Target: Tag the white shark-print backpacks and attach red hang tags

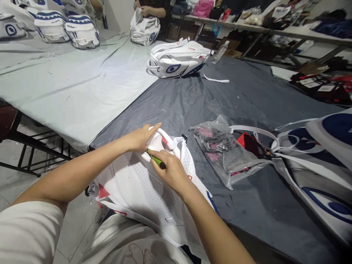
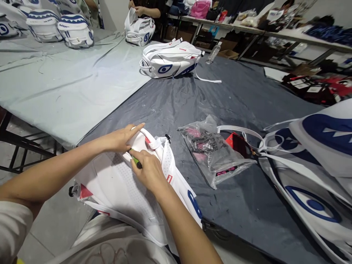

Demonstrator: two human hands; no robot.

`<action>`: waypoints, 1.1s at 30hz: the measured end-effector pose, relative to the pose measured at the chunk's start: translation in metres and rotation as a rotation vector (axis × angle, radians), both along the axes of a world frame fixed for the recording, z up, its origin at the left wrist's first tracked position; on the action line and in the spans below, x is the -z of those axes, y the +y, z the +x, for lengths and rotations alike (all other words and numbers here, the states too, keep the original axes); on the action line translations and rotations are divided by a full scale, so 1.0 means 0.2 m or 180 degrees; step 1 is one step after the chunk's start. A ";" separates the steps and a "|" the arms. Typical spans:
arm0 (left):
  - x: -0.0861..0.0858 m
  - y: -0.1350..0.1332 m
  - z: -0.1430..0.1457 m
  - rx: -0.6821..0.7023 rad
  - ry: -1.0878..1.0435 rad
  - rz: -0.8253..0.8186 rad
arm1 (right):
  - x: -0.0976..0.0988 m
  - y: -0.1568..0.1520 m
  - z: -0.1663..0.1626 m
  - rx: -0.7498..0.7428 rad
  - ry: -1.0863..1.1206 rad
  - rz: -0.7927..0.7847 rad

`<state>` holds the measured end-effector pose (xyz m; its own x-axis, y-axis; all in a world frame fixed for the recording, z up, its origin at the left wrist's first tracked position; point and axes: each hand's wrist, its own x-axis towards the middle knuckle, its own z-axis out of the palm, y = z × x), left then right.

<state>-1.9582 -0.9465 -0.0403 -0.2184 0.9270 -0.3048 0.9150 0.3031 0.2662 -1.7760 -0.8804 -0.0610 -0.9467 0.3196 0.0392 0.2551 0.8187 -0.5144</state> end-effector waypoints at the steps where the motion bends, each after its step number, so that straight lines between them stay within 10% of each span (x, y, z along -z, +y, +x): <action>1: 0.00 0.00 0.00 -0.0005 0.0002 0.0006 | 0.00 0.00 0.00 -0.0005 -0.0036 0.0020; 26: 0.01 -0.02 0.00 -0.0044 -0.0207 0.0266 | 0.13 0.03 -0.02 0.0063 0.0726 -0.0980; 33: 0.07 -0.04 -0.06 -0.0123 -0.0142 0.0398 | 0.03 0.02 0.03 0.0266 0.0967 -0.1509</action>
<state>-1.9701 -0.9536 -0.0536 -0.2435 0.9496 -0.1976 0.8898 0.2997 0.3442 -1.7692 -0.8771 -0.0671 -0.8861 0.4420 0.1398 0.0923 0.4636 -0.8812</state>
